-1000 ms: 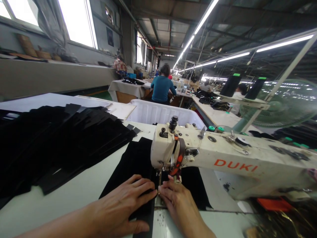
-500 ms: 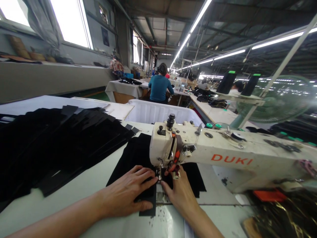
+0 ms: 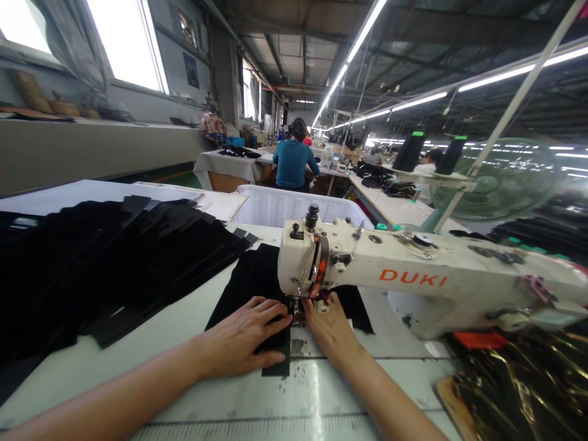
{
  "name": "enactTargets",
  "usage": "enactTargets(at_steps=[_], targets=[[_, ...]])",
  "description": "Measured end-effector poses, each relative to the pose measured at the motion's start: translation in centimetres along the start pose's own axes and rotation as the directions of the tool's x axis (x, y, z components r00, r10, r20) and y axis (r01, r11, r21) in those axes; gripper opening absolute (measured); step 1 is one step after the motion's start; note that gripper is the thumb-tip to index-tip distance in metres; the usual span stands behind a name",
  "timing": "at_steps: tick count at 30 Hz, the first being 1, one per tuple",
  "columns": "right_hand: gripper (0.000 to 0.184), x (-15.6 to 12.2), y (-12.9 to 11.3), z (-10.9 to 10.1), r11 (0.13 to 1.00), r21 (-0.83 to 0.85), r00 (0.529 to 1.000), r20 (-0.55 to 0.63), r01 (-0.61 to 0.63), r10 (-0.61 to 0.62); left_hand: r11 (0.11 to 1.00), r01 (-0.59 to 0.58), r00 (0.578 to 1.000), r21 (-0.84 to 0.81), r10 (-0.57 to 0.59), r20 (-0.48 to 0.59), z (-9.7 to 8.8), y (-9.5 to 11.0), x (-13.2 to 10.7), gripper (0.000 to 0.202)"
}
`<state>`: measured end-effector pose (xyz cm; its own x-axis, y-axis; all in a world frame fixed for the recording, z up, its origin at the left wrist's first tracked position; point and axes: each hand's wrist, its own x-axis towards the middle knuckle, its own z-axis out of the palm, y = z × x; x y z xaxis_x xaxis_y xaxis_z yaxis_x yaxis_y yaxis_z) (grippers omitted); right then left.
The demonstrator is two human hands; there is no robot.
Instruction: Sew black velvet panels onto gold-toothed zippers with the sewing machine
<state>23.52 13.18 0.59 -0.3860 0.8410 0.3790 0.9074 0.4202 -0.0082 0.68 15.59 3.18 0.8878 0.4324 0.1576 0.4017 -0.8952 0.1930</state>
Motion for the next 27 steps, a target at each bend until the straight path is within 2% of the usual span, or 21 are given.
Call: enactTargets(at_steps=[2, 8, 11, 13, 17, 19, 21, 23, 27], targets=[[0.029, 0.2, 0.4, 0.4, 1.000, -0.015, 1.000, -0.002, -0.009, 0.009, 1.000, 0.000, 1.000, -0.007, 0.000, -0.004, -0.1, 0.1, 0.1, 0.053], [0.016, 2.2, 0.2, 2.5, 0.989, -0.030, 0.990, -0.031, -0.142, 0.141, 1.000, -0.002, 1.000, -0.018, 0.002, -0.002, 0.0, 0.0, 0.1, 0.051], [0.014, 2.8, 0.0, 2.5, 0.986, -0.024, 0.986, -0.034, -0.166, 0.165, 1.000, -0.005, 1.000, -0.015, 0.005, -0.007, 0.2, -0.1, 0.1, 0.052], [0.012, 2.1, 0.2, 1.5, 0.992, -0.010, 0.992, -0.026, -0.123, 0.123, 1.000, -0.003, 1.000, -0.011, 0.003, -0.014, 0.3, -0.1, 0.1, 0.052], [0.040, -0.6, 0.4, -1.4, 1.000, 0.011, 0.999, -0.045, -0.022, 0.023, 1.000, -0.017, 0.999, -0.023, 0.016, -0.050, 0.4, -0.1, -0.1, 0.052], [0.033, -1.6, 0.3, -2.1, 0.999, 0.012, 0.997, -0.063, 0.044, -0.043, 0.999, -0.021, 0.997, -0.025, 0.019, -0.076, 0.4, 0.1, -0.2, 0.050], [0.027, -2.0, 0.0, -1.9, 0.991, 0.012, 0.989, -0.076, 0.131, -0.130, 1.000, -0.003, 0.996, -0.028, 0.000, -0.088, 0.4, 0.3, -0.1, 0.047], [0.027, -1.8, -0.2, -0.9, 0.983, 0.010, 0.979, -0.089, 0.186, -0.184, 0.999, 0.019, 0.997, -0.029, -0.022, -0.076, 0.5, 0.4, 0.0, 0.045], [0.022, -1.4, -0.3, 1.1, 0.982, 0.012, 0.978, -0.100, 0.186, -0.184, 1.000, 0.023, 0.998, 0.003, -0.022, -0.063, 1.0, 0.3, 0.2, 0.039]])
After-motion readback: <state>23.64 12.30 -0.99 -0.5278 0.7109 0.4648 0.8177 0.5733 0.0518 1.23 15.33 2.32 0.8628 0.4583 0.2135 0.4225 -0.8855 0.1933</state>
